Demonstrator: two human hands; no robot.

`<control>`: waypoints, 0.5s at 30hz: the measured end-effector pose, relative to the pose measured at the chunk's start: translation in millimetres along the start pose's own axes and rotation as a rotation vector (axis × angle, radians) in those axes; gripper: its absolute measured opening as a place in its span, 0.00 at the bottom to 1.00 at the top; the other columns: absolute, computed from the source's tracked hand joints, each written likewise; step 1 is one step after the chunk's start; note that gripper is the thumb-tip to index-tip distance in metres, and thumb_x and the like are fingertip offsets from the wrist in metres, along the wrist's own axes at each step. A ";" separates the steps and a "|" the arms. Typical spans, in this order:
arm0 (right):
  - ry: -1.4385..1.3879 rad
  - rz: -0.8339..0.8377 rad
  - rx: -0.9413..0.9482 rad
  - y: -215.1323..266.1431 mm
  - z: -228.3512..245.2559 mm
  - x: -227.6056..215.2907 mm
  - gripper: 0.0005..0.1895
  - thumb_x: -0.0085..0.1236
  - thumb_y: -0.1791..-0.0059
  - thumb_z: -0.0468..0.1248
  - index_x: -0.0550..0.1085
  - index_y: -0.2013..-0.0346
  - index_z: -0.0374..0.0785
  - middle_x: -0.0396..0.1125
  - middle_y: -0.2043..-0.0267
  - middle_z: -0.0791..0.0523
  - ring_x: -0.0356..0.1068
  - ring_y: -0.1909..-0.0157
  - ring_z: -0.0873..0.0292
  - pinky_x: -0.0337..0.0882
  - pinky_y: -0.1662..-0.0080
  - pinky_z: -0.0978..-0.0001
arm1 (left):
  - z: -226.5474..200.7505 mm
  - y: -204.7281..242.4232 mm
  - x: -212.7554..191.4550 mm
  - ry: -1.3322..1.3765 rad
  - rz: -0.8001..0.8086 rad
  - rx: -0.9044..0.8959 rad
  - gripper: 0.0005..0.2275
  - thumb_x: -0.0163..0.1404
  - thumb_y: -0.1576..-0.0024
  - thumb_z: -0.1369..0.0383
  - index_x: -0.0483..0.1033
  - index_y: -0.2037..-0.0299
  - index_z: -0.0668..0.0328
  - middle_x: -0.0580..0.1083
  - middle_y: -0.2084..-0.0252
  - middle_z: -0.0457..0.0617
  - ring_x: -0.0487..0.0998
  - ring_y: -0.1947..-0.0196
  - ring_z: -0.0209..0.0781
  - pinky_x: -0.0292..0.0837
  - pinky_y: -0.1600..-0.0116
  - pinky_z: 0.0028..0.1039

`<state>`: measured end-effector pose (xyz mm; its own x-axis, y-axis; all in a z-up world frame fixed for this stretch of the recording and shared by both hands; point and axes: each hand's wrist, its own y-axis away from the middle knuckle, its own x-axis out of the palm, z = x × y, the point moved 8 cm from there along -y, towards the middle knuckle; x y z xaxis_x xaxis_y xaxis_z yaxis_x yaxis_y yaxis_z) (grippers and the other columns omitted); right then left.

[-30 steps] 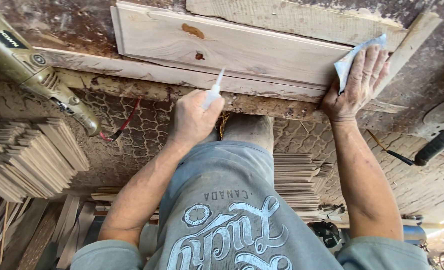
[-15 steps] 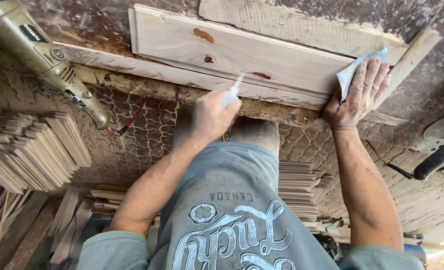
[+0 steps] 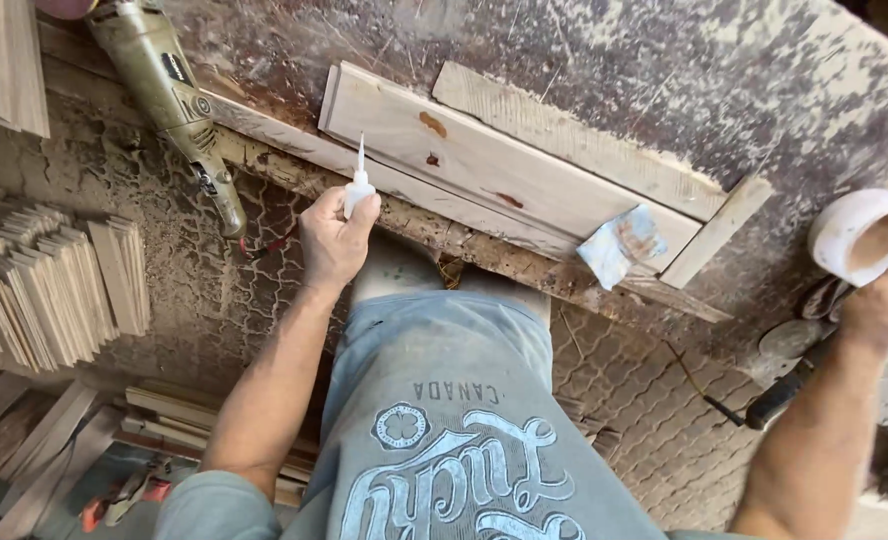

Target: The recorder is sanding wooden panels with a power sander and applying glue to the wood edges on a workbench.

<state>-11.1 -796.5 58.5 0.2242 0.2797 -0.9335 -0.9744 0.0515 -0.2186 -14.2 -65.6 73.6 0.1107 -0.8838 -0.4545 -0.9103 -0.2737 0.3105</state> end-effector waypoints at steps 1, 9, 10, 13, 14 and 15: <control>-0.007 -0.006 -0.006 26.1 -67.1 14.3 0.15 0.47 0.35 0.23 0.82 0.56 0.18 0.81 0.60 0.41 0.77 0.67 0.50 0.71 0.71 0.64 | 3.6 -4.6 4.2 -0.001 -0.010 0.005 0.09 0.57 0.39 0.67 0.74 0.68 0.63 0.67 0.78 0.41 0.61 0.79 0.31 0.58 0.74 0.23; 0.117 0.657 0.372 26.4 -214.5 133.3 0.21 0.75 0.49 0.38 0.80 0.50 0.21 0.76 0.58 0.41 0.75 0.62 0.47 0.74 0.63 0.57 | 77.4 -54.3 34.7 -0.208 -0.004 -0.120 0.19 0.58 0.38 0.67 0.62 0.80 0.52 0.64 0.82 0.38 0.59 0.85 0.31 0.54 0.84 0.23; 0.118 0.666 0.363 22.5 -207.4 134.6 0.21 0.75 0.49 0.38 0.80 0.50 0.21 0.76 0.58 0.41 0.75 0.62 0.47 0.74 0.63 0.57 | 75.2 -57.5 36.4 -0.207 -0.010 -0.130 0.19 0.58 0.38 0.67 0.62 0.80 0.52 0.64 0.82 0.38 0.59 0.85 0.31 0.54 0.84 0.23; 0.253 0.725 0.517 28.1 -199.3 124.5 0.16 0.69 0.46 0.30 0.78 0.48 0.20 0.75 0.54 0.38 0.76 0.57 0.44 0.76 0.59 0.57 | 67.2 -66.3 37.2 -0.119 -0.020 -0.163 0.18 0.58 0.41 0.67 0.64 0.81 0.56 0.64 0.85 0.39 0.57 0.88 0.30 0.51 0.88 0.22; 0.228 0.659 0.440 23.8 -187.4 114.6 0.14 0.66 0.41 0.33 0.79 0.48 0.22 0.76 0.56 0.39 0.76 0.60 0.46 0.76 0.61 0.60 | 66.8 -67.5 36.8 -0.111 -0.016 -0.202 0.19 0.58 0.41 0.66 0.63 0.81 0.55 0.63 0.84 0.39 0.57 0.88 0.31 0.52 0.88 0.22; 0.203 0.593 0.362 20.3 -175.1 104.3 0.14 0.63 0.35 0.37 0.80 0.48 0.23 0.76 0.59 0.41 0.77 0.62 0.48 0.76 0.64 0.63 | 66.3 -68.5 36.2 -0.103 -0.012 -0.241 0.19 0.58 0.41 0.65 0.63 0.81 0.55 0.63 0.84 0.39 0.58 0.87 0.32 0.54 0.87 0.23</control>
<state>-5.2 -934.1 -93.0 -0.3801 0.1768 -0.9079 -0.8682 0.2703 0.4161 25.6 -53.7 -19.5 0.0681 -0.8401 -0.5382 -0.7864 -0.3772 0.4893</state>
